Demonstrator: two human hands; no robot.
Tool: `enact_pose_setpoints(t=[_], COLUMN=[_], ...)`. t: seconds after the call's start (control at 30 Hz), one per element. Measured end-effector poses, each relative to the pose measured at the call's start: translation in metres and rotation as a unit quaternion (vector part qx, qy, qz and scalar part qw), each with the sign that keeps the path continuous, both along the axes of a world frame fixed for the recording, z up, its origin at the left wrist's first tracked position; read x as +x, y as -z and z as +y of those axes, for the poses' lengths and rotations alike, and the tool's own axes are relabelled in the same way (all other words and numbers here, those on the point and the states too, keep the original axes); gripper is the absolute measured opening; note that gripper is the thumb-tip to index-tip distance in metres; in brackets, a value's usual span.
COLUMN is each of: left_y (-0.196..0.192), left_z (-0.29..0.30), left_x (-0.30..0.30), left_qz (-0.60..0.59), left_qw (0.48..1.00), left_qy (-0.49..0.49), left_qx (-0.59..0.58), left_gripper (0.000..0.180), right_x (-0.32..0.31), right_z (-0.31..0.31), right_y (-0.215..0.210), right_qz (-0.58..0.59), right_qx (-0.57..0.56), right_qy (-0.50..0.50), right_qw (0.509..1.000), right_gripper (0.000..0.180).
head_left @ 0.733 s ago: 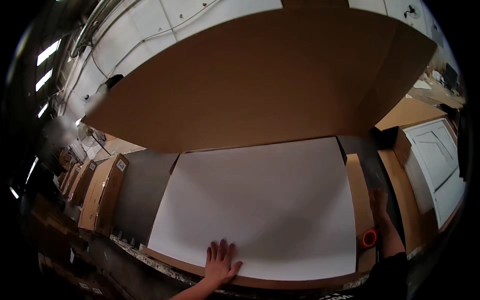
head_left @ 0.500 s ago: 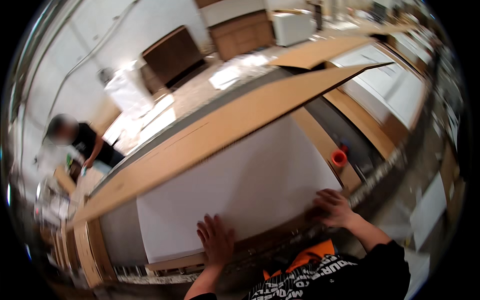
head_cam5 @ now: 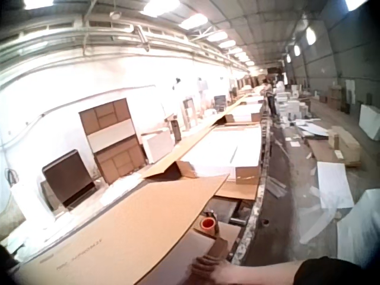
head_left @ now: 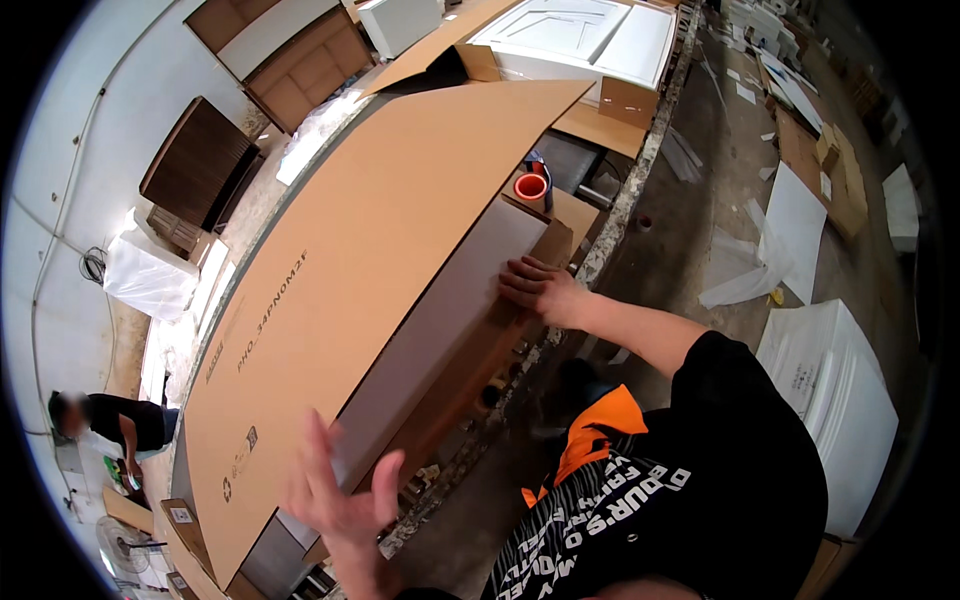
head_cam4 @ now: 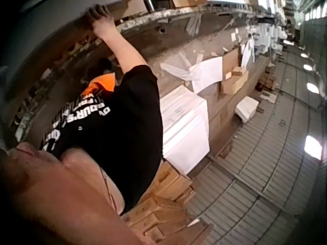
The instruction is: The person places large white furniture panels into cardboard boxes on a conveyor belt, folds the box flaps over them, and seals the boxes using a tape dispenser.
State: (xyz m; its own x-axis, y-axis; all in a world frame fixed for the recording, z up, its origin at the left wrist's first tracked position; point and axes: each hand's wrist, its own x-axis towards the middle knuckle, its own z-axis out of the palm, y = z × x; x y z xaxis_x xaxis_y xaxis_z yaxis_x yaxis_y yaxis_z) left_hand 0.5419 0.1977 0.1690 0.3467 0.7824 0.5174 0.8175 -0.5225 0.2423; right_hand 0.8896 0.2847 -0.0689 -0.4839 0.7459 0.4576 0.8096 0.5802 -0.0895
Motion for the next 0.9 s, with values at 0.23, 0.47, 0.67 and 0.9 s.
enact_pose_setpoints(t=[0.23,0.47,0.67,0.9], left_y=[0.093,0.169,0.178,0.143], left_z=[0.067,0.06,0.057,0.107], left_x=[0.045,0.043,0.039,0.063], left_qz=[0.312,0.331,0.365,0.356], left_qw=[0.917,0.925,0.914,0.885], left_qy=[0.047,0.059,0.084,0.171], left_qx=[-0.244,-0.176,-0.156,-0.245], left_gripper=[0.125,0.103,0.099,0.102], right_x=[-0.01,-0.031,-0.004,-0.022], right_z=[0.003,-0.043,0.041,0.051], right_y=[0.017,0.009,-0.006,0.0], right_qz=[0.019,0.166,0.236,0.337], right_qx=[-0.074,0.167,0.189,0.194], right_qy=[0.021,0.065,0.065,0.048], right_qw=[0.997,0.97,0.951,0.92], right_gripper=[0.048,0.029,0.011,0.009])
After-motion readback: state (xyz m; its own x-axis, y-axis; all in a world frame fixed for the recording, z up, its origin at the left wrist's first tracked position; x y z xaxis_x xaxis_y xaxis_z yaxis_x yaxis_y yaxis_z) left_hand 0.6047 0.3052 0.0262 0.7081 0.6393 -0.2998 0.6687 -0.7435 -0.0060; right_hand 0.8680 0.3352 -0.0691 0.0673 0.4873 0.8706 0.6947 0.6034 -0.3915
